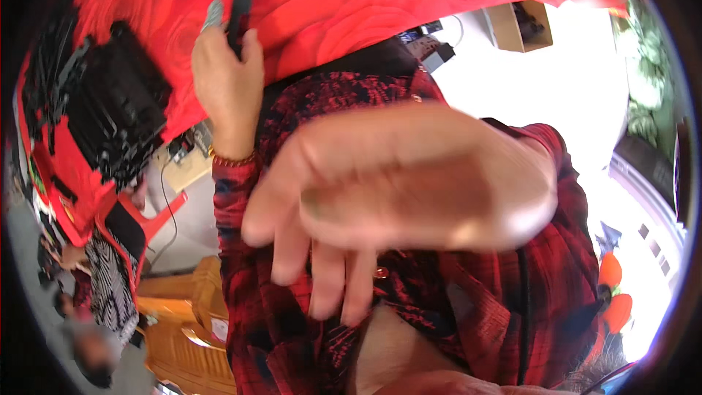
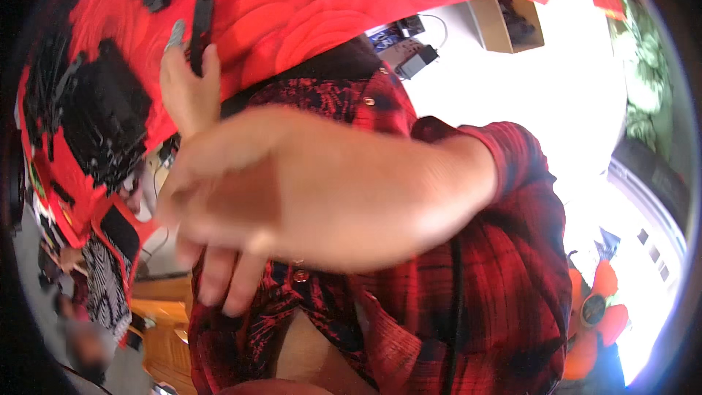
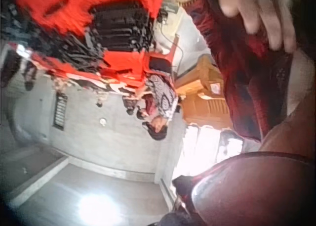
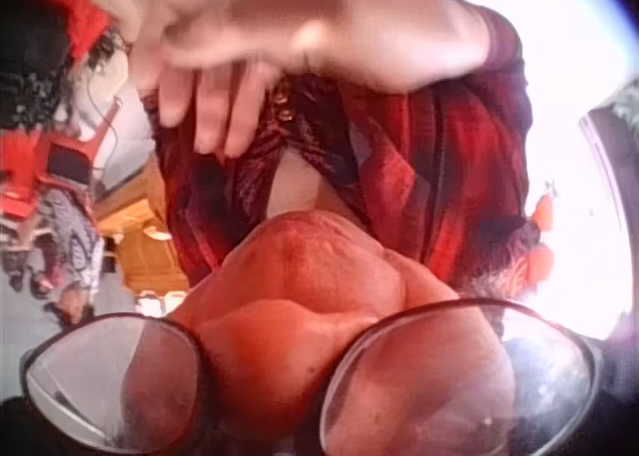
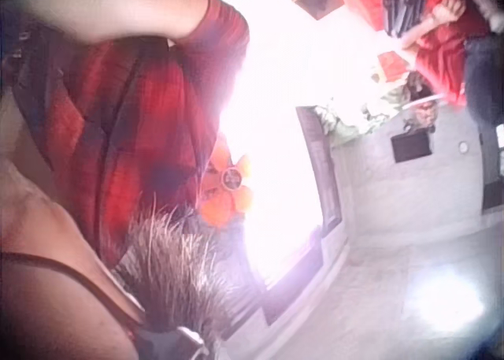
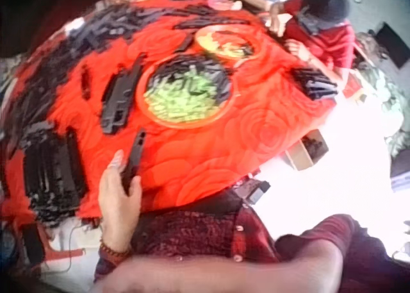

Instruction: Assemble small plastic components and metal springs into larger plastic housings.

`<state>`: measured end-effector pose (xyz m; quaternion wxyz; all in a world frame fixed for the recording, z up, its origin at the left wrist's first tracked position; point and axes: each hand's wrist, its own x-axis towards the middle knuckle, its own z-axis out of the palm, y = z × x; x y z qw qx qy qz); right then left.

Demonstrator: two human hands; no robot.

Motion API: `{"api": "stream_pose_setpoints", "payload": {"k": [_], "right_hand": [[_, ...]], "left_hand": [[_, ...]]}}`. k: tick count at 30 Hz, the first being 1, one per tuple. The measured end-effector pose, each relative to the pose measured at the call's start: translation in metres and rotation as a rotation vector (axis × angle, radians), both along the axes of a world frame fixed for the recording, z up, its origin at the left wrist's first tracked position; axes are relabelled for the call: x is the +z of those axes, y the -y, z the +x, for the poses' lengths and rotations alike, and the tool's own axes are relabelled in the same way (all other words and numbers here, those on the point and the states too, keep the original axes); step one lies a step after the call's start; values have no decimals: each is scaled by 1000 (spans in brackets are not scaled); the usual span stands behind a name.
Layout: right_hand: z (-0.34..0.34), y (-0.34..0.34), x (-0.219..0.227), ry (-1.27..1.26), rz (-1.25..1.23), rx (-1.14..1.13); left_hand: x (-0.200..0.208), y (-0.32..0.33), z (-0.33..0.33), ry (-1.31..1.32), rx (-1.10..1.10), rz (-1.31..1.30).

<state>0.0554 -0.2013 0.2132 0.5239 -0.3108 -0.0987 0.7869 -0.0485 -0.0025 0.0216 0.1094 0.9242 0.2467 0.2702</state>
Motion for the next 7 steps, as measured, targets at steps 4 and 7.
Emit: {"api": "stream_pose_setpoints", "payload": {"k": [4,7], "right_hand": [[14,23,-70,350,-112,-272],[30,51,-114,534,-238,-387]], "left_hand": [[0,2,4,-39,-24,-48],[-12,-5,8,34,-118,-7]]}}
